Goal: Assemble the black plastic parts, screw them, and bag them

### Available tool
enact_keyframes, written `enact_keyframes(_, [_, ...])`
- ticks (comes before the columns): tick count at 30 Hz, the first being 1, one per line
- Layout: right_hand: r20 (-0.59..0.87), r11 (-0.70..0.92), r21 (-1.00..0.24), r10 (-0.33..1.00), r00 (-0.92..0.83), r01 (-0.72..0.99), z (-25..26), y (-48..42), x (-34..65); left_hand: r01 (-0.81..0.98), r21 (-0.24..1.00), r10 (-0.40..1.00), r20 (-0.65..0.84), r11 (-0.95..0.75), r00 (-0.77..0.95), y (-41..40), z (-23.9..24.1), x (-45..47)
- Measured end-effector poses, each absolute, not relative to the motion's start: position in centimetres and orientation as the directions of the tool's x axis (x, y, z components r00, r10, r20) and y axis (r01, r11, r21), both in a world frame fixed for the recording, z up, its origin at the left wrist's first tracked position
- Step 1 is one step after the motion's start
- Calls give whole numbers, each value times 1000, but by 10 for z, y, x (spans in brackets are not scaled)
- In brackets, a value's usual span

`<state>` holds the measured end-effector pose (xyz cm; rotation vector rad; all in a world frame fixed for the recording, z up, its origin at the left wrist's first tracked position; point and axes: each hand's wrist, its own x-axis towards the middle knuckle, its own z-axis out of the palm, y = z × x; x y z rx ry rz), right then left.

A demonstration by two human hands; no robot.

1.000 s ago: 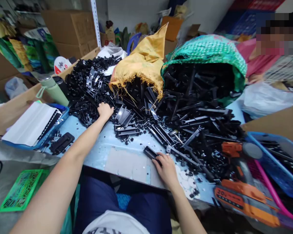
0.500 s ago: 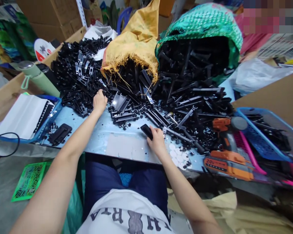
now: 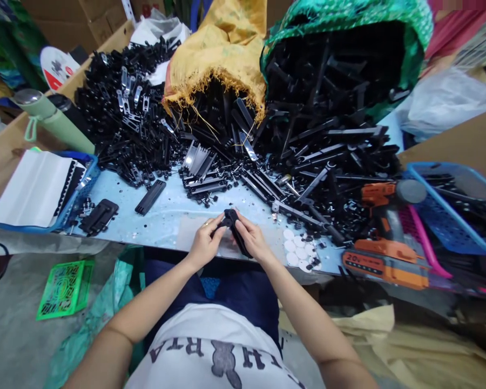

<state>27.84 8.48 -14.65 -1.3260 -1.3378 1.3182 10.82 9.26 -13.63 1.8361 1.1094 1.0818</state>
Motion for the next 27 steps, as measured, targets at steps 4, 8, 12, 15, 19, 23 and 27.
enact_keyframes(4, [40,73,-985,978,-204,158,-142,80,282,348,842,904,327,-412,277,91,-121,114])
enact_keyframes(8, [200,254,-914,961,-191,317,-141,76,285,386,828,913,369,-408,173,93,-114,112])
enact_keyframes(12, [286,358,-860,929,-236,363,-139,68,280,321,785,842,441,-530,312,95,-115,106])
enact_keyframes(15, [336,395,-848,916,-218,354,-135,61,266,303,764,818,488,-569,304,89,-113,107])
enact_keyframes(19, [410,381,-869,912,30,315,-126,59,250,332,780,832,553,-531,32,82,-105,112])
enact_keyframes(23, [459,485,-807,874,-157,337,-118,60,257,282,712,765,580,-643,280,85,-101,103])
enact_keyframes(27, [470,467,-793,878,-95,391,-113,55,257,289,707,763,608,-646,219,84,-103,103])
